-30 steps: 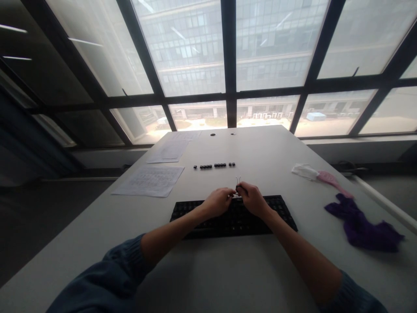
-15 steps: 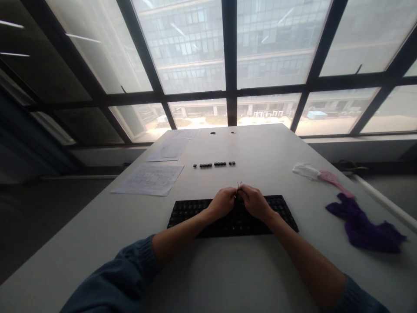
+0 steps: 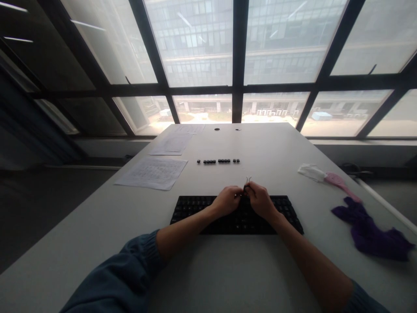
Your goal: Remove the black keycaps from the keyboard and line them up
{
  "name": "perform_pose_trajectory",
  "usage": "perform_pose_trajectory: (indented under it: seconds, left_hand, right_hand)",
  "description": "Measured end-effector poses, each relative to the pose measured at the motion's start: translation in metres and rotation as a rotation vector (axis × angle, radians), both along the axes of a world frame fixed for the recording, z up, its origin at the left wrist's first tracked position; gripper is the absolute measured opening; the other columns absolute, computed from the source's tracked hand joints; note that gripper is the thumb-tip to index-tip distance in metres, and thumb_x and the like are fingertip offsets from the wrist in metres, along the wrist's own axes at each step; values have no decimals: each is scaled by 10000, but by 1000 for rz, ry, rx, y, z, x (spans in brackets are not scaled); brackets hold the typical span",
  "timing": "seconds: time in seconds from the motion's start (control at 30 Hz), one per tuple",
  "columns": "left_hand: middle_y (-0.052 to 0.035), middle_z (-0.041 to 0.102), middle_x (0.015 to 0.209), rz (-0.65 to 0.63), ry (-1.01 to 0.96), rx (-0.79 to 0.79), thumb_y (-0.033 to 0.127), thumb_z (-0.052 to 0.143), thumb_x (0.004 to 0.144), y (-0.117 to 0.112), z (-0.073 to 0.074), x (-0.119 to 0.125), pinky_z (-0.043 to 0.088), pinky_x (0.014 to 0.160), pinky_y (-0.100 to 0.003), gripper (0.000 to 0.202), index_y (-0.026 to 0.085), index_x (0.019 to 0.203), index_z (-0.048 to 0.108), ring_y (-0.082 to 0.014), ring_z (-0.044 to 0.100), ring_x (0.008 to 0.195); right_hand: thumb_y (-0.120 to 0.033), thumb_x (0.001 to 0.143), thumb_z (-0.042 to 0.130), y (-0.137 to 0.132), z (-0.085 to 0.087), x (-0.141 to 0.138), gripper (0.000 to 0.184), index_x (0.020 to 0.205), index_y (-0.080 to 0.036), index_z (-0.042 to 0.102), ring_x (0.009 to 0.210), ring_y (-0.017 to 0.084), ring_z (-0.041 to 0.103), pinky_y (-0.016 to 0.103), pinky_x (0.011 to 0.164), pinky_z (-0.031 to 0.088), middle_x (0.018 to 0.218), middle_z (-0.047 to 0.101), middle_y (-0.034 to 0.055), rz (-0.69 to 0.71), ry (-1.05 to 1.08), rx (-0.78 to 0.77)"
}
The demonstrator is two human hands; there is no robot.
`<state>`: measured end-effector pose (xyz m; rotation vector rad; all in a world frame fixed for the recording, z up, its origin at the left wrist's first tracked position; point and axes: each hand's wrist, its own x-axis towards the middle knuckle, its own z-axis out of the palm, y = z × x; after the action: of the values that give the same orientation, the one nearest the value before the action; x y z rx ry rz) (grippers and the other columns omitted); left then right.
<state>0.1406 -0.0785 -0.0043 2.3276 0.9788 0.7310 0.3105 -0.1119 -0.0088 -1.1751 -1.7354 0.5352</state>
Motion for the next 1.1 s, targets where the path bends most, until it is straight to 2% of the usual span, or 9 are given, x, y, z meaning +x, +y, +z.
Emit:
perform_pose_trajectory:
  seconds: [0.17,0.43,0.57,0.73,0.97,1.1]
  left_hand:
    - [-38,682,785,-34,-36,10,78,504,781,-3,3,0,460,715,-261,212,156,799,700,-167,599,737]
    - [-47,716,899,-30,-81,-84,208,697,791,0,3,-1,493,797,-274,195,190,971,769,-176,651,824]
    - [-36,709,860,-11,-53,-68,198,680,827,1,1,-1,491,782,-276,173,209,970,777,-166,643,792]
    - [-50,669,877,28,-110,8,237,632,891,-4,5,1,496,777,-270,218,210,1070,752,-151,618,777]
    - [-49,693,971,-10,-215,-18,189,649,865,-5,3,0,521,781,-262,268,197,1128,701,-142,642,803]
    - [-60,697,963,1,-199,18,231,575,926,-8,5,1,509,820,-278,202,202,1061,723,-162,642,856]
  right_hand:
    - [-232,945,447,-3,-1,-3,206,782,-193,567,671,165,549,273,657,404,734,619,23,19,-29,6]
    - [-308,917,496,3,-3,3,226,739,-194,575,560,155,527,259,540,406,601,576,-3,-61,168,-99]
    - [-326,914,515,3,-3,5,233,754,-190,616,565,160,547,267,547,423,608,598,4,-41,207,-112]
    - [-353,934,509,4,-2,7,261,756,-189,608,584,163,561,276,576,451,628,607,10,-93,319,-69]
    - [-352,932,514,-1,-1,3,224,802,-195,605,617,171,579,276,592,472,672,620,16,-51,312,-43]
    - [-354,929,500,-3,-3,2,227,827,-193,624,623,168,575,278,599,478,698,628,18,-13,259,-19]
